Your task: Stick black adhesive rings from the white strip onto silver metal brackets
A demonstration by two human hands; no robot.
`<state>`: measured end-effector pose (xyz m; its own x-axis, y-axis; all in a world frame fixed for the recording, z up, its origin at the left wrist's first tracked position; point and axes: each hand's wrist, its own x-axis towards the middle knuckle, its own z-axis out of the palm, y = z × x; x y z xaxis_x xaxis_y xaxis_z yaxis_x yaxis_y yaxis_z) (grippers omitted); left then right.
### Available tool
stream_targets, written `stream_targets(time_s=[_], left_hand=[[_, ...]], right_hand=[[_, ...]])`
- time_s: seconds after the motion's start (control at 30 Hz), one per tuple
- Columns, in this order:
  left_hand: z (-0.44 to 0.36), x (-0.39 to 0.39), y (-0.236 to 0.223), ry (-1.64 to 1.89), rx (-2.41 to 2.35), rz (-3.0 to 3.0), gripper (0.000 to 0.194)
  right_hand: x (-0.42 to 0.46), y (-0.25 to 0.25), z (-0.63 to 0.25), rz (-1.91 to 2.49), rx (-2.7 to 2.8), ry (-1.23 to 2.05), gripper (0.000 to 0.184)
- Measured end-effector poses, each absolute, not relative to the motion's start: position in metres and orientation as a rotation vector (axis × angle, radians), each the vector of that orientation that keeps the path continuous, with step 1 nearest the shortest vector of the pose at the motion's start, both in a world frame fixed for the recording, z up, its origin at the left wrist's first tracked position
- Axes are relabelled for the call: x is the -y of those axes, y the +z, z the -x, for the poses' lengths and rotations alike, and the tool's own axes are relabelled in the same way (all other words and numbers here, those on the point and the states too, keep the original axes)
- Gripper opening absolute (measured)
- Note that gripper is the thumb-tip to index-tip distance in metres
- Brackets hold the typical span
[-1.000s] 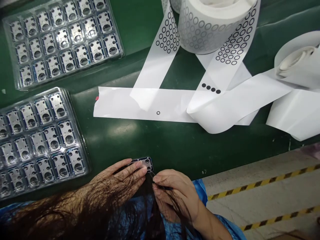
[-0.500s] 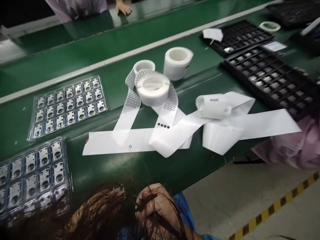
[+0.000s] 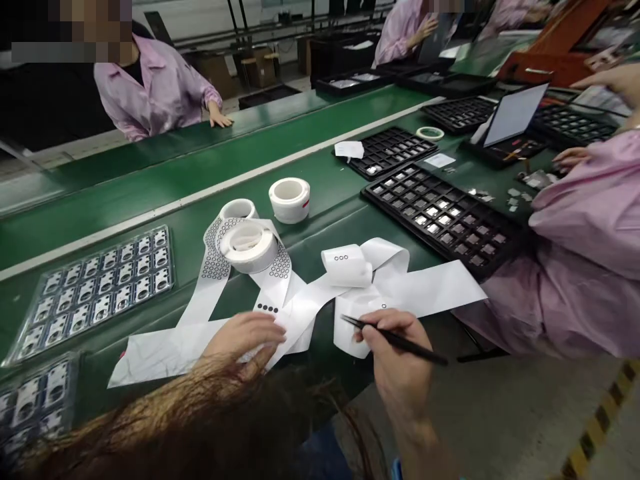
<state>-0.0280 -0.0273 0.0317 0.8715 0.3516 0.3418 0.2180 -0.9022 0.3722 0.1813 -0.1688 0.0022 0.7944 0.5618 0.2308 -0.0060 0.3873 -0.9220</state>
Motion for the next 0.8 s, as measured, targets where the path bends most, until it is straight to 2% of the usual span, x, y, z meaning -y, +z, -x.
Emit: stream_targets(time_s=[0.1,0.27,0.33,0.53,0.8], left_hand=[[-0.049,0.001,0.027,0.616,-0.424,-2.661,0.018],[-0.133,-0.020,0.007,0.638,-0.531,-2.621,0.040],[-0.143,-0.020,0.000,0.630,-0.538,-2.603,0.040],[-0.144,-0.020,-0.011,0.619,-0.553,-2.552,0.020],[-0.146,-0.028,-0.020,0.654,-0.505,-2.578,0.016]], right_hand=[[0.146,0.005,-0.221,1.112,0.572,0.340,0.017],[0.110,-0.011,-0.256,1.108,0.559,0.275,0.019],[0.102,-0.018,-0.260,1.116,0.573,0.265,0.019],[0.099,-0.033,-0.260,1.158,0.614,0.291,0.017],[0.103,-0.035,-0.262,1.202,0.702,0.270,0.017]])
